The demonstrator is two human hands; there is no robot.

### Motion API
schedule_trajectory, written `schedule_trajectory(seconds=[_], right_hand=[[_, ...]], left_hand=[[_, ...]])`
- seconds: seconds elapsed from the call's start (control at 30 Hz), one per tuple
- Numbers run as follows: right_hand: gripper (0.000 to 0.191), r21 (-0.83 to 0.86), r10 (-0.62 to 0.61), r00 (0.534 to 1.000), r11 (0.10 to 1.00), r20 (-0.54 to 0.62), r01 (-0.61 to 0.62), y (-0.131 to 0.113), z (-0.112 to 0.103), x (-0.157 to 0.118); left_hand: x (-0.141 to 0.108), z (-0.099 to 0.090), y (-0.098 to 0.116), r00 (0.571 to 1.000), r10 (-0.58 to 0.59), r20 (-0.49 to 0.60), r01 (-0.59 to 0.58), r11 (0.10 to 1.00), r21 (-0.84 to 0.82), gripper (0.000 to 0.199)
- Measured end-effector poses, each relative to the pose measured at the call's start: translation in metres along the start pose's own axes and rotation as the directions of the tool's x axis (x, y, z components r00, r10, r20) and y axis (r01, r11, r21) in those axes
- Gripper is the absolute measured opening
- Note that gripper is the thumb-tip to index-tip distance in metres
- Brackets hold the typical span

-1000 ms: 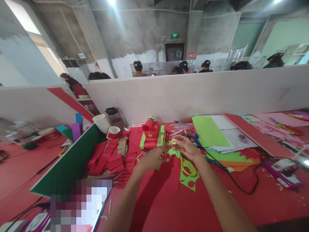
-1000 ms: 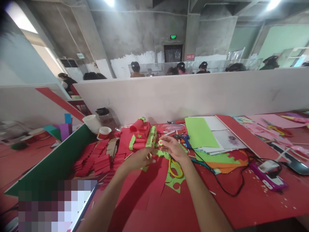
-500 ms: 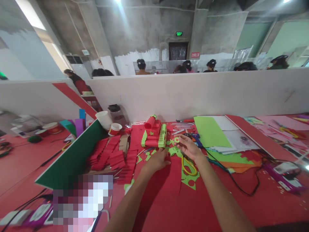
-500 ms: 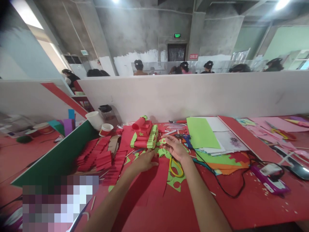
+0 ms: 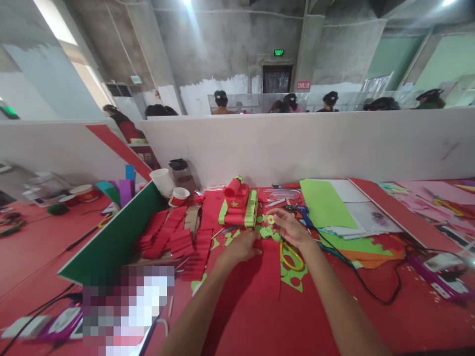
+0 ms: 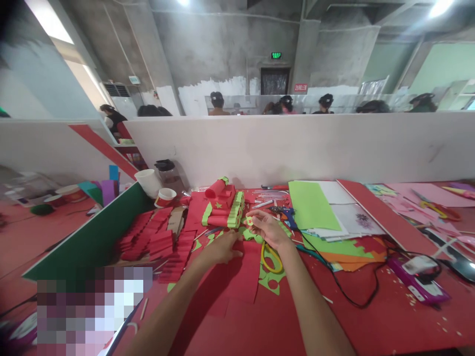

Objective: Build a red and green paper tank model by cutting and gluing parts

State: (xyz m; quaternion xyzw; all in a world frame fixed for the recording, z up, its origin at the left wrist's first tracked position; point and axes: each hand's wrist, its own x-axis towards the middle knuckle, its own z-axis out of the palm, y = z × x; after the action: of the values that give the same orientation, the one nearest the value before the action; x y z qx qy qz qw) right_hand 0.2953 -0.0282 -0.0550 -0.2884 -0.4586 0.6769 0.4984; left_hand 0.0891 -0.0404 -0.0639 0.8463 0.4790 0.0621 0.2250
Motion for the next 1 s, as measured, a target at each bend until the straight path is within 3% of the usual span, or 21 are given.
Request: schedule_trajectory(seconds=[0.17,0.43,0.67,0.87,0.93,1.0], right_hand=[[0.03,-0.055,0.022,1.0,0.998,-0.023,-0.023,-0.003,0.006,-0.002],[0.034,-0.303,0.003,0.999,0.953,0.05,0.012,-0.002,0.015,-0.005],[0.032,-0.514,0.136,0.983,0.856,0.127,-0.052,0.005,0.033,-0.007],[0.03,-0.671,0.192,0.954,0.741,0.231,0.014,0.025,0.045,-0.005],[0.03,-0.74,0.227,0.939,0.672,0.257,0.04,0.03,0.048,-0.005],[0.03,-0.805,0.232,0.931,0.585,0.282,0.098,0.034,0.049,-0.005]], left_hand=[[-0.001,0.001,-0.005,0.996,0.056,-0.064,-0.057,0.998,-0.003,0.033],[-0.016,-0.02,-0.015,0.998,-0.047,-0.037,0.043,0.996,-0.084,0.028],[-0.026,-0.022,-0.028,0.989,-0.078,-0.126,0.069,0.995,-0.077,0.02],[-0.03,-0.024,-0.034,0.966,-0.173,-0.19,0.159,0.983,-0.087,0.022],[-0.029,-0.027,-0.032,0.946,-0.184,-0.267,0.163,0.982,-0.101,0.024],[-0.026,-0.033,-0.03,0.897,-0.191,-0.397,0.154,0.98,-0.126,0.03]])
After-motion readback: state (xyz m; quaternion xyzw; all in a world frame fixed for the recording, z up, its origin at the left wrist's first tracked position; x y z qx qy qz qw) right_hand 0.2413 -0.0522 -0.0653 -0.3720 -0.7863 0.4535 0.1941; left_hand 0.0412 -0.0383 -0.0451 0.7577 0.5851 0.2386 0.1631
